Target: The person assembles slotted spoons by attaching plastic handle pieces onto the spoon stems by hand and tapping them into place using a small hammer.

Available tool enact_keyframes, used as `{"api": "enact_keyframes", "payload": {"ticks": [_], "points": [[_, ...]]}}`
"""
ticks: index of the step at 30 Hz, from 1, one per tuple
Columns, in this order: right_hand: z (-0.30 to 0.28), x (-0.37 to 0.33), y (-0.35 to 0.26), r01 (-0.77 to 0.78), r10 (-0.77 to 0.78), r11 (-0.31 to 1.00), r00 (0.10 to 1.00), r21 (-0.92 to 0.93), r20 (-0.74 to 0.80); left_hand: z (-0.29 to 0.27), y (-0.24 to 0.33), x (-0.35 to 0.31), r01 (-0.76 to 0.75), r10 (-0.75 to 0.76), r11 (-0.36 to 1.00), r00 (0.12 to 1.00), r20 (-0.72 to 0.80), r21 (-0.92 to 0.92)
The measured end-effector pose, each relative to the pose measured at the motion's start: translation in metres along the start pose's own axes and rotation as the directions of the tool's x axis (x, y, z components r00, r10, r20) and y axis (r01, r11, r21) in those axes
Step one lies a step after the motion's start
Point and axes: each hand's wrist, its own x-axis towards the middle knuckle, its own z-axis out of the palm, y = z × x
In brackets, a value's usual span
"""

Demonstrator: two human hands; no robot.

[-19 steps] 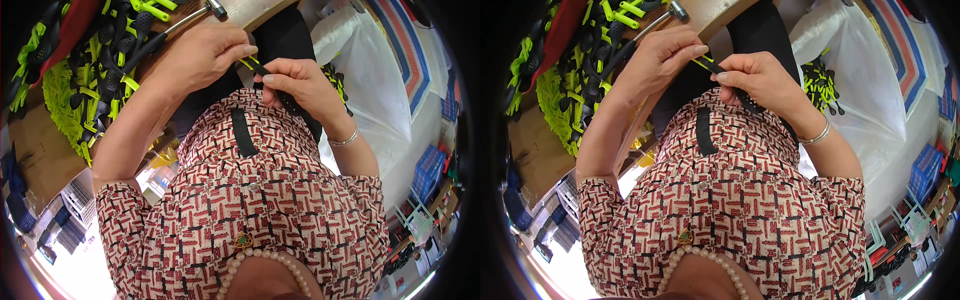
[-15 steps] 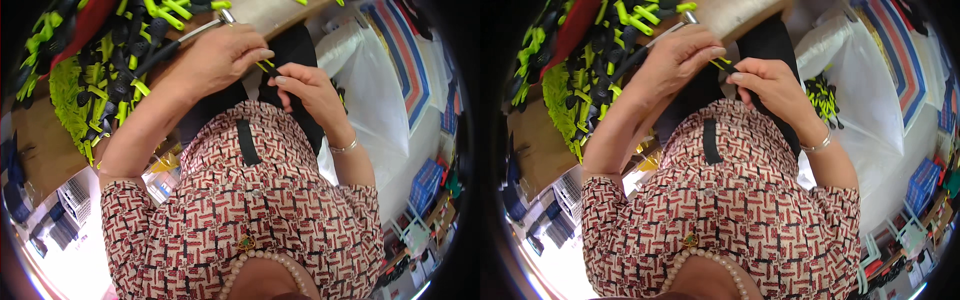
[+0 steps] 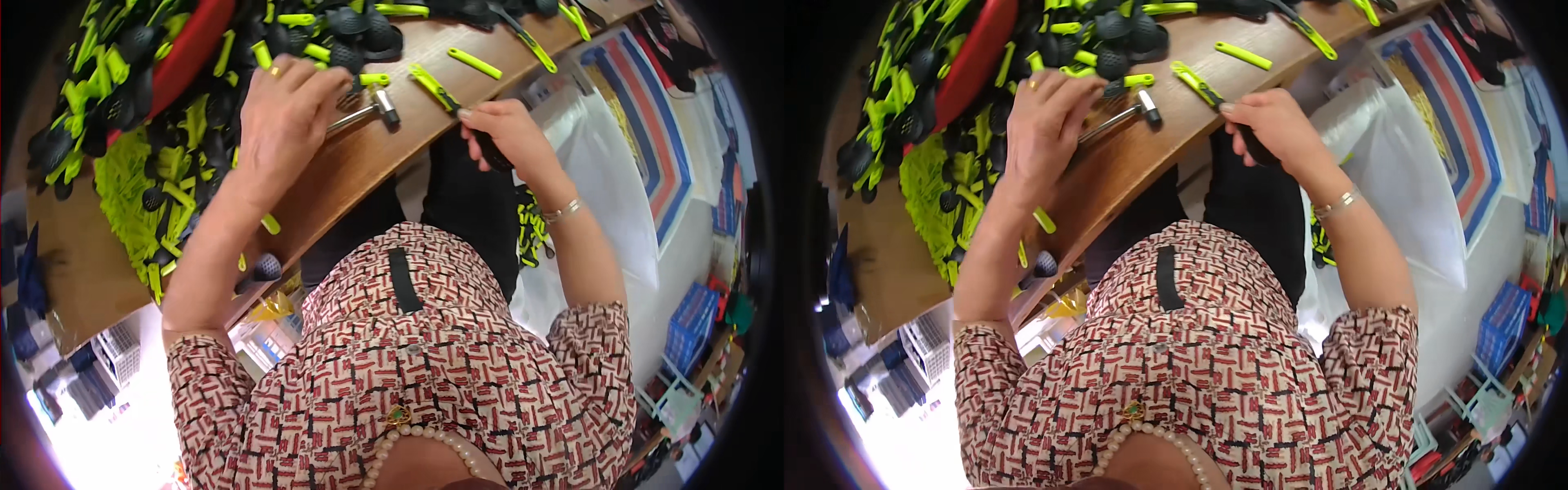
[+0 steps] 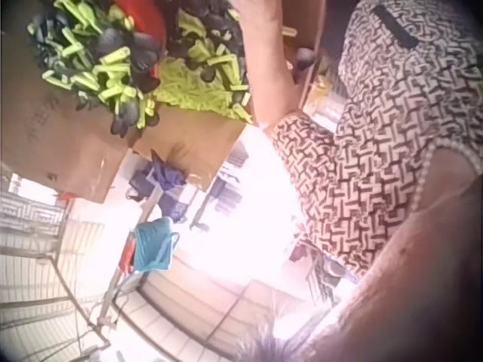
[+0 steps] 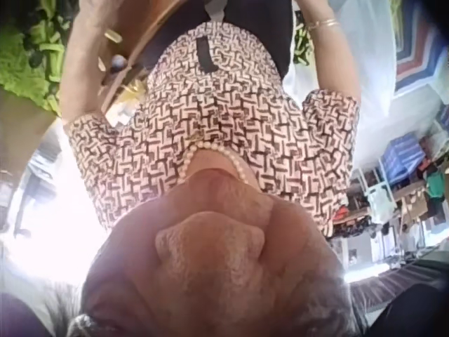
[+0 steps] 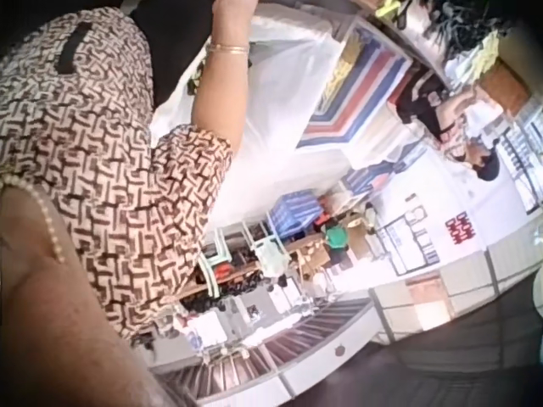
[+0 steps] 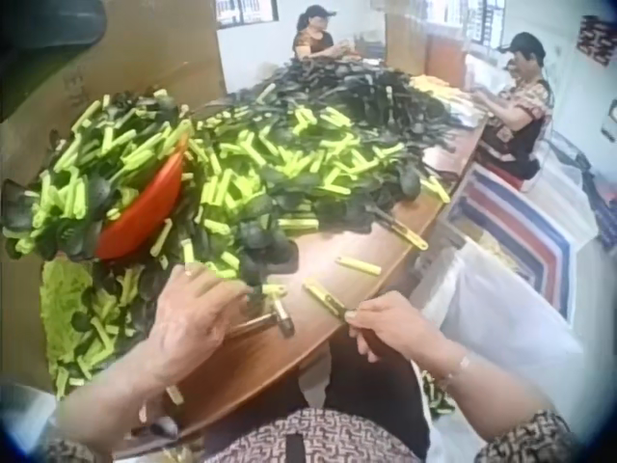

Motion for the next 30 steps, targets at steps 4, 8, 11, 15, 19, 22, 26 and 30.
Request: {"api": "enact_keyframes", "payload": {"ticks": [4, 8, 11, 15, 19, 22, 26, 30], "points": [[0.003, 0.002, 0.001, 0.025, -0.026, 0.998, 0.999, -0.054, -0.022, 0.069, 0.005, 0.069, -0.299, 0.297, 0.940, 0.954, -0.035, -0.162], [0.004, 0.006, 0.004, 0.056, -0.056, 0.997, 0.998, -0.046, 0.001, 0.113, 0.032, 0.121, -0.379, 0.418, 0.893, 0.898, 0.135, -0.243], [0.003, 0.008, 0.002, 0.060, -0.059, 0.997, 0.998, -0.056, 0.034, 0.122, 0.031, 0.128, -0.286, 0.369, 0.910, 0.888, 0.272, -0.301], [-0.004, 0.009, 0.000, 0.036, -0.033, 0.999, 0.994, -0.026, 0.104, 0.116, 0.013, 0.118, -0.265, 0.385, 0.887, 0.876, 0.289, -0.379], [-0.009, 0.008, -0.001, 0.047, -0.040, 0.997, 0.994, -0.067, 0.097, 0.074, 0.006, 0.090, 0.177, 0.149, 0.773, 0.882, 0.446, -0.609], [-0.009, 0.007, -0.003, 0.061, -0.049, 0.991, 0.994, -0.117, 0.097, 0.074, -0.001, 0.067, 0.211, 0.180, 0.737, 0.855, 0.487, -0.643], [-0.009, 0.006, -0.005, 0.070, -0.058, 0.992, 0.993, -0.109, 0.107, 0.068, 0.008, 0.063, 0.245, 0.170, 0.732, 0.838, 0.518, -0.636], [-0.008, 0.006, -0.001, 0.092, -0.080, 0.990, 0.990, -0.104, 0.112, 0.075, 0.010, 0.062, 0.184, 0.182, 0.774, 0.851, 0.492, -0.606]]}}
